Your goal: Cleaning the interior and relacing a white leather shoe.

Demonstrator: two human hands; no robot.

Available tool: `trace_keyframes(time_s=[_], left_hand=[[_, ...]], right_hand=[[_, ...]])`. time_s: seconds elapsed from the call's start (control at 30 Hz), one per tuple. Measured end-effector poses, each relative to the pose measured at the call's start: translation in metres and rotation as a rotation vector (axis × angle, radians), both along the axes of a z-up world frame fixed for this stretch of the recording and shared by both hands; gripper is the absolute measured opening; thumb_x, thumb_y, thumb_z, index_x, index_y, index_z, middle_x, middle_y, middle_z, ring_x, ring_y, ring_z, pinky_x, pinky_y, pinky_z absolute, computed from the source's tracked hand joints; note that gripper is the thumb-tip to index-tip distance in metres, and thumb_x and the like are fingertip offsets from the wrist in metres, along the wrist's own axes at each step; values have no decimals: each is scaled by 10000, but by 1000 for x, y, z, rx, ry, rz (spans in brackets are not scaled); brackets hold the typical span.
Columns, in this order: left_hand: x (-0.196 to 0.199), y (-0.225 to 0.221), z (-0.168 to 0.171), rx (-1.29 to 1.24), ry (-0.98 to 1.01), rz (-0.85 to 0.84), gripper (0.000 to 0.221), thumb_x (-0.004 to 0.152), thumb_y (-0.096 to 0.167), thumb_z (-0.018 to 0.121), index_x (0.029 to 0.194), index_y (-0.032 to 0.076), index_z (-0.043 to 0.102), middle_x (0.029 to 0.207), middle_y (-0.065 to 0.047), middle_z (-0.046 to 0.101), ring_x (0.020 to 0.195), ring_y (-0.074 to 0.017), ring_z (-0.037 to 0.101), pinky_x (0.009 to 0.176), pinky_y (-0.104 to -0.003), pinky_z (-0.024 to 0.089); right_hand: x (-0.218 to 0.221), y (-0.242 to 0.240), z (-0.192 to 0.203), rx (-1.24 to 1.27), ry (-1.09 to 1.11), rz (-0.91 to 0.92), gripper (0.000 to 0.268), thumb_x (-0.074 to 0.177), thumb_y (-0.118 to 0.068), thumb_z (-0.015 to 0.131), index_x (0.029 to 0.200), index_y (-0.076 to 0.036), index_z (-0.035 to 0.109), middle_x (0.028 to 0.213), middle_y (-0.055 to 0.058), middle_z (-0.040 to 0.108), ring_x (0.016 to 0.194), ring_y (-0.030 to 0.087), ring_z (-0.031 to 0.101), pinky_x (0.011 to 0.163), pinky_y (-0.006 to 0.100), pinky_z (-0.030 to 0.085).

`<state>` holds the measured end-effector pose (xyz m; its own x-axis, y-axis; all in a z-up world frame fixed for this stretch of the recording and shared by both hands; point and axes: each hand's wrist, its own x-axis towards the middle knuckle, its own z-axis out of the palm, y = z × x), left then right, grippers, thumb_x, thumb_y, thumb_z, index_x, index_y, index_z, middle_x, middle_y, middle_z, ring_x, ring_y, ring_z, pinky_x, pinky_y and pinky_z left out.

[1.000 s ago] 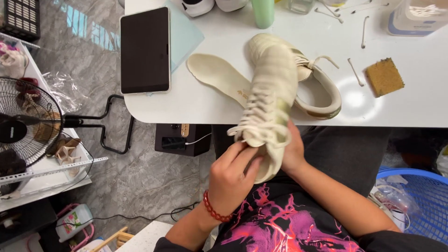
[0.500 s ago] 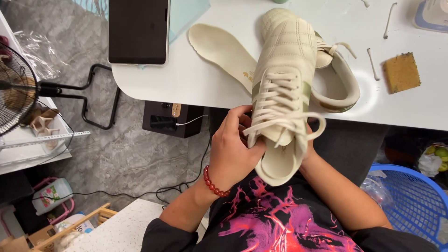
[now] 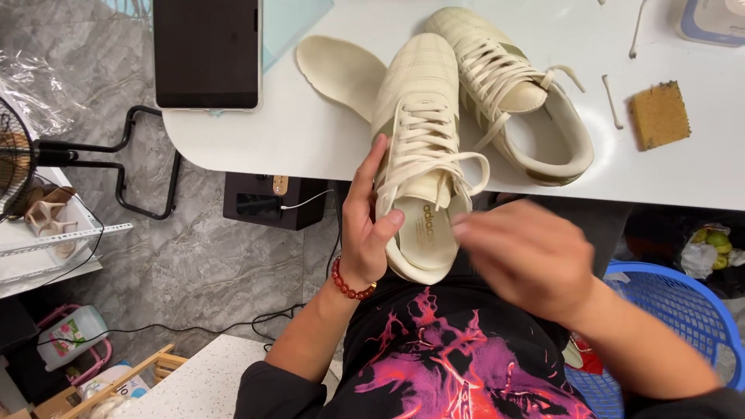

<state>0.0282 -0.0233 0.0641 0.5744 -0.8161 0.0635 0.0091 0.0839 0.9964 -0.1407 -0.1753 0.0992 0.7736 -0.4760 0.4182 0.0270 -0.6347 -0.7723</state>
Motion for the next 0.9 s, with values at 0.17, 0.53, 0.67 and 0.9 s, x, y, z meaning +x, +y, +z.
trace_keyframes(time_s=[0.17, 0.53, 0.67, 0.9], left_hand=[[-2, -1, 6, 113, -288, -53, 813, 892, 301, 648, 1609, 19, 388, 1452, -224, 534, 1346, -297, 579, 1193, -366, 448], [3, 7, 9, -66, 448, -200, 1132, 901, 507, 757, 1696, 9, 122, 1607, -216, 393, 1470, -272, 454, 1254, -354, 364], [-3, 15, -15, -122, 673, -219, 1153, 938, 576, 748, 1701, -26, 127, 1657, -188, 340, 1523, -238, 381, 1282, -348, 307], [-6, 13, -17, -123, 647, -187, 1048, 1005, 582, 661, 1698, 12, 120, 1689, -135, 337, 1559, -218, 354, 1309, -359, 270]], right_hand=[[19, -4, 18, -519, 204, 454, 363, 692, -124, 680, 1041, -24, 685, 1008, 75, 703, 730, 234, 691, 630, 366, 558], [49, 6, 54, -741, 501, 653, 253, 693, -223, 655, 906, -93, 694, 893, 47, 572, 610, 218, 654, 506, 391, 554], [53, 1, 55, -762, 476, 616, 207, 661, -223, 658, 806, -78, 691, 896, 45, 569, 602, 200, 655, 504, 370, 558], [44, 13, 38, -784, 252, 328, 160, 643, -238, 677, 743, -115, 696, 738, 3, 576, 598, 192, 628, 526, 335, 496]])
